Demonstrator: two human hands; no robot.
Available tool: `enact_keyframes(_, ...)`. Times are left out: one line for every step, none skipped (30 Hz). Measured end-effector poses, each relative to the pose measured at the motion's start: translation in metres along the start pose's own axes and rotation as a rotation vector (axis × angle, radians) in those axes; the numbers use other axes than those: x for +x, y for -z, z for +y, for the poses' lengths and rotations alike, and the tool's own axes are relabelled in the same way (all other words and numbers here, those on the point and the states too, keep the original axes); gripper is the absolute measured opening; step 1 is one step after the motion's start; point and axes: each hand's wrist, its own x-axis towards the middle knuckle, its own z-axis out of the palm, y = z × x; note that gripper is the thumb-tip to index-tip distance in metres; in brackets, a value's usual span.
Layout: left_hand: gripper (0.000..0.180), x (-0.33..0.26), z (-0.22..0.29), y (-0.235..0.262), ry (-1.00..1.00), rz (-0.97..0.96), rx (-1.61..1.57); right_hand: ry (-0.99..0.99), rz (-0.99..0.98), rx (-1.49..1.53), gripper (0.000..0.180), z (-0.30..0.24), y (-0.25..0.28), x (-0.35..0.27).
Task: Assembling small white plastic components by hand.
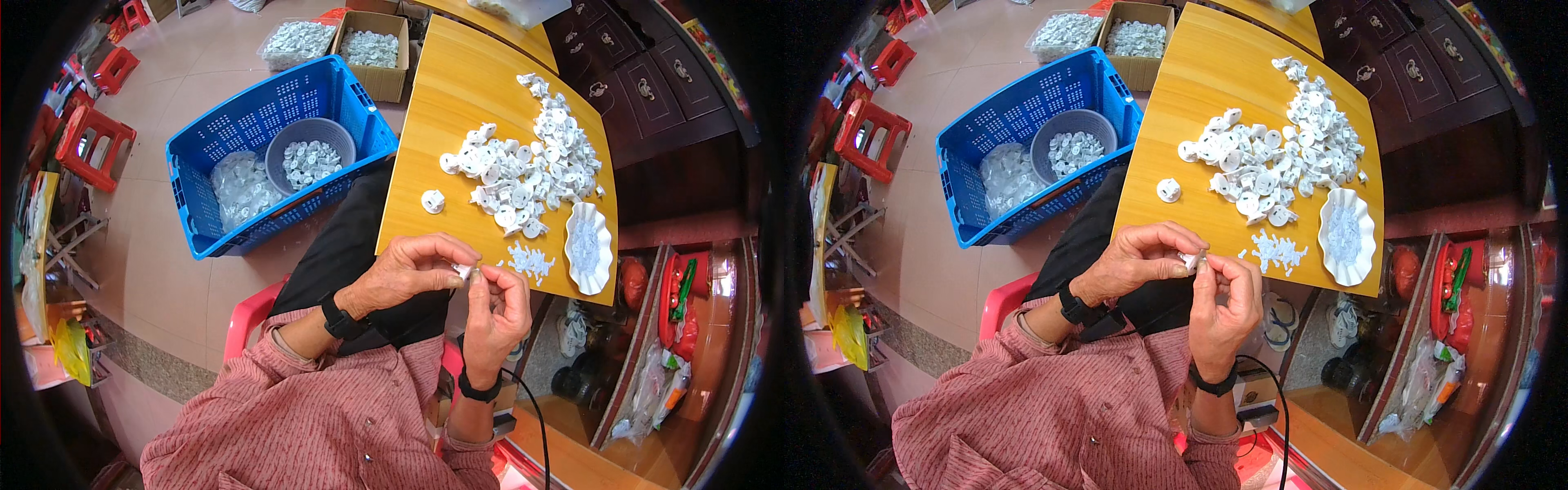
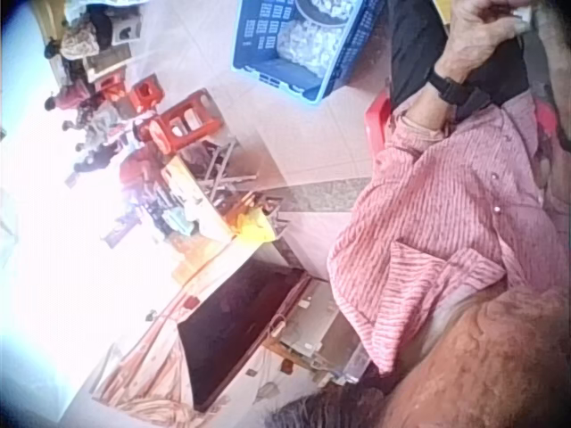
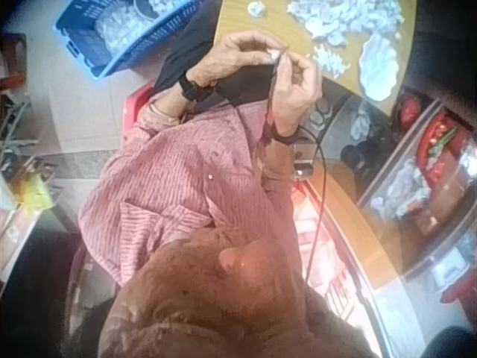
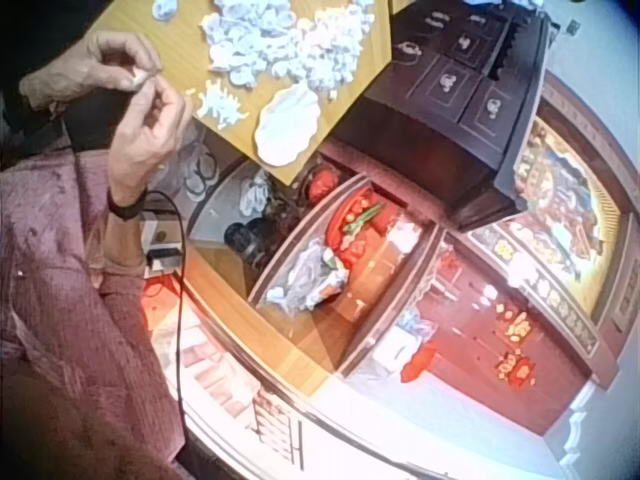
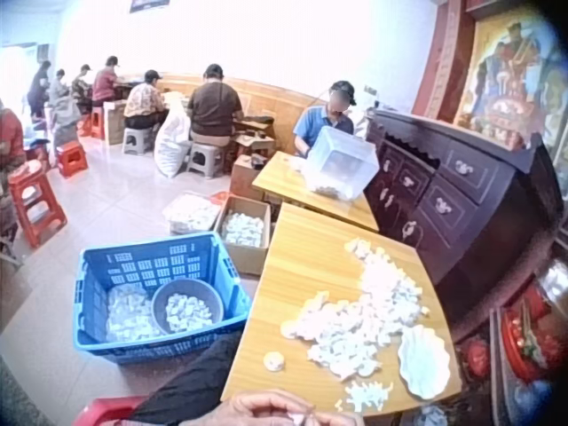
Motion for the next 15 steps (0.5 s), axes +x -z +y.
enact_keyframes(0.021, -0.0002, -0.0007, 0.0004, -0.002, 0.002, 0.0, 0.027, -0.008, 0.001, 0.007, -0.0005, 0.0001, 0.0013)
enact_keyframes(0.022, -0.0005, -0.0015, 0.0008, 0.003, 0.006, -0.005, 0.028, -0.009, 0.0, 0.007, 0.0001, 0.0006, 0.0014)
enact_keyframes(0.022, -0.0006, -0.0022, 0.0012, 0.007, 0.011, -0.01, -0.004, -0.028, 0.038, 0.007, 0.0012, 0.001, 0.0009)
enact_keyframes(0.022, -0.0005, -0.0027, 0.0016, 0.006, 0.012, -0.01, -0.036, -0.046, 0.075, 0.007, 0.0023, 0.0013, 0.0002)
enact_keyframes(0.023, -0.0002, -0.003, 0.002, 0.013, 0.015, -0.018, -0.035, -0.047, 0.075, 0.007, 0.003, 0.0015, -0.0007)
enact_keyframes(0.023, -0.0001, -0.0031, 0.0021, 0.021, 0.019, -0.025, -0.098, -0.052, 0.088, 0.007, 0.0038, 0.0018, -0.0016)
enact_keyframes(0.023, -0.0001, -0.0031, 0.0021, 0.021, 0.019, -0.026, -0.16, -0.057, 0.101, 0.007, 0.0042, 0.002, -0.0022)
enact_keyframes(0.023, 0.0, -0.003, 0.0021, 0.024, 0.021, -0.029, -0.16, -0.057, 0.101, 0.007, 0.0042, 0.0019, -0.0024)
enact_keyframes(0.023, 0.0, -0.003, 0.0022, 0.027, 0.023, -0.032, -0.17, -0.057, 0.118, 0.007, 0.0042, 0.0018, -0.0025)
enact_keyframes(0.023, 0.0001, -0.0029, 0.0022, 0.027, 0.023, -0.032, -0.181, -0.056, 0.136, 0.007, 0.0043, 0.0018, -0.0026)
enact_keyframes(0.023, 0.0, -0.0029, 0.0022, 0.032, 0.021, -0.038, -0.181, -0.057, 0.135, 0.007, 0.0048, 0.0018, -0.0029)
enact_keyframes(0.023, -0.0001, -0.0029, 0.0022, 0.037, 0.018, -0.043, -0.178, -0.036, 0.128, 0.008, 0.0057, 0.0019, -0.0031)
enact_keyframes(0.023, 0.0, -0.0038, 0.0023, 0.037, 0.019, -0.044, -0.175, -0.014, 0.12, 0.008, 0.0062, 0.002, -0.0032)
enact_keyframes(0.023, 0.0001, -0.0053, 0.0028, 0.031, 0.017, -0.05, -0.175, -0.015, 0.12, 0.008, 0.0059, 0.0021, -0.0028)
enact_keyframes(0.023, 0.0001, -0.0061, 0.003, 0.025, 0.015, -0.056, -0.193, -0.027, 0.122, 0.009, 0.0051, 0.0022, -0.0022)
